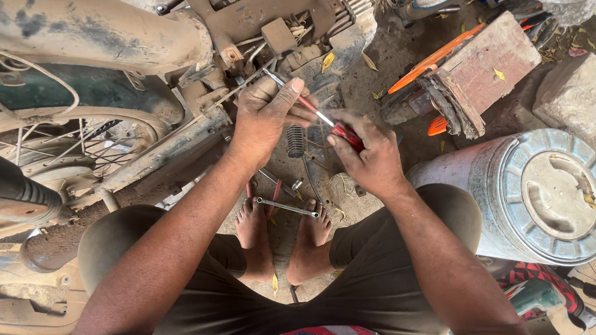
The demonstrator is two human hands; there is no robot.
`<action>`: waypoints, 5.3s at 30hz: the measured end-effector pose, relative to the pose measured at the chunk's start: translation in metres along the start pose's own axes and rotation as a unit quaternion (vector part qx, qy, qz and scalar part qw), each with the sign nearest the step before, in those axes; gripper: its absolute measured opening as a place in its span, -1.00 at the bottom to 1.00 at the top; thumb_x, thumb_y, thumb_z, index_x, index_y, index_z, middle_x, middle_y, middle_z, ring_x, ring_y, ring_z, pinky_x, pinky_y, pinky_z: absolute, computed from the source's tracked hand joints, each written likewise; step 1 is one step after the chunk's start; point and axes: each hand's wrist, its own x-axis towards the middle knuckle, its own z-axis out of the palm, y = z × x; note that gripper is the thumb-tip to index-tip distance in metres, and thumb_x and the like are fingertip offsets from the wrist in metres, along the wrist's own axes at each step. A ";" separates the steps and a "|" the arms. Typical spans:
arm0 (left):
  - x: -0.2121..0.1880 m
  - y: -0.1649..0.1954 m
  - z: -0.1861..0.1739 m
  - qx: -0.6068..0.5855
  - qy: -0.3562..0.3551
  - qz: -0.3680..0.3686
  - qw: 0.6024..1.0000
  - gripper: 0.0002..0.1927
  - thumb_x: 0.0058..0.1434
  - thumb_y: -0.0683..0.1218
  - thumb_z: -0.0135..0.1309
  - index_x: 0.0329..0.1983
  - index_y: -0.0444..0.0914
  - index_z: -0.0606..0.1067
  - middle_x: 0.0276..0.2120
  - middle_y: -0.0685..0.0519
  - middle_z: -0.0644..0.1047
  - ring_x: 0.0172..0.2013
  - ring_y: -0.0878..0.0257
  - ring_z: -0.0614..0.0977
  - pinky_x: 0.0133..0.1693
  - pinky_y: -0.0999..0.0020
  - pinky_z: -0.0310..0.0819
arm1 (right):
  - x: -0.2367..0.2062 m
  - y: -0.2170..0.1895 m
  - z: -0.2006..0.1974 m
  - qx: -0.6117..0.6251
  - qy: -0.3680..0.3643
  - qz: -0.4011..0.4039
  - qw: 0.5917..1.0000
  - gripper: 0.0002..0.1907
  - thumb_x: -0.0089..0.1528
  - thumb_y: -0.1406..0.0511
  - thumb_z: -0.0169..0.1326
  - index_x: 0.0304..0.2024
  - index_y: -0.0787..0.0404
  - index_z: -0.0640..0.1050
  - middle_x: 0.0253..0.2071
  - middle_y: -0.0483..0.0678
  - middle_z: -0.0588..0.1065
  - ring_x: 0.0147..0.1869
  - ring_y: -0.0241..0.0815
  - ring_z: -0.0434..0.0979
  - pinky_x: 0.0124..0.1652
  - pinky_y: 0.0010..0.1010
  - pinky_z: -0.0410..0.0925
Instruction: The person uses a screwdriver and pliers to remove a part from the motorcycle engine area. They then use a wrench to loosen and remove a bolt, detaching a small engine component.
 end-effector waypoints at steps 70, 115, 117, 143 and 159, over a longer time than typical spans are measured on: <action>0.044 -0.106 -0.017 0.163 0.036 -0.137 0.977 -0.85 0.36 -0.08 0.06 -0.13 -0.27 0.52 -0.27 0.07 0.70 -0.37 0.36 0.71 -0.44 0.46 0.48 | -0.036 0.057 0.075 0.516 0.069 0.414 0.746 -0.74 0.33 0.30 0.12 0.06 0.20 0.52 -0.44 -0.06 0.50 -0.64 -0.38 0.33 -0.64 -0.54 0.22; 0.028 -0.163 0.073 -0.273 0.265 -0.290 0.878 -0.77 0.31 0.13 0.07 -0.32 -0.08 0.47 -0.57 0.16 0.41 -0.58 0.26 0.39 -0.49 0.27 0.32 | -0.036 0.067 0.074 0.193 0.298 0.208 0.911 -0.49 0.50 0.05 -0.23 -0.04 0.36 0.52 -0.04 0.04 0.54 0.07 -0.12 0.48 0.15 -0.32 0.32; 0.028 -0.155 0.086 -0.280 0.266 -0.268 0.882 -0.80 0.34 0.06 0.09 -0.25 -0.15 0.48 -0.49 0.15 0.49 -0.50 0.27 0.48 -0.41 0.29 0.43 | -0.034 0.065 0.068 0.133 0.286 0.190 0.930 -0.47 0.48 0.03 -0.22 -0.06 0.38 0.53 -0.05 0.06 0.54 0.04 -0.11 0.50 0.11 -0.32 0.33; 0.022 -0.160 0.080 -0.346 0.231 -0.256 0.873 -0.60 0.35 0.23 0.13 -0.44 -0.07 0.37 -0.62 0.13 0.38 -0.63 0.24 0.37 -0.55 0.29 0.28 | -0.040 0.054 0.061 0.247 0.296 0.198 0.901 -0.50 0.51 0.11 -0.27 -0.07 0.40 0.54 -0.08 0.05 0.56 -0.05 -0.17 0.50 0.01 -0.37 0.34; 0.021 -0.127 0.104 -0.288 0.333 -0.291 0.849 -0.62 0.34 0.18 0.07 -0.49 -0.07 0.35 -0.62 0.18 0.36 -0.60 0.31 0.37 -0.50 0.36 0.28 | -0.039 0.063 0.070 0.270 0.305 0.260 0.875 -0.48 0.48 0.03 -0.19 -0.10 0.35 0.55 -0.34 -0.09 0.50 -0.33 -0.36 0.43 -0.30 -0.54 0.32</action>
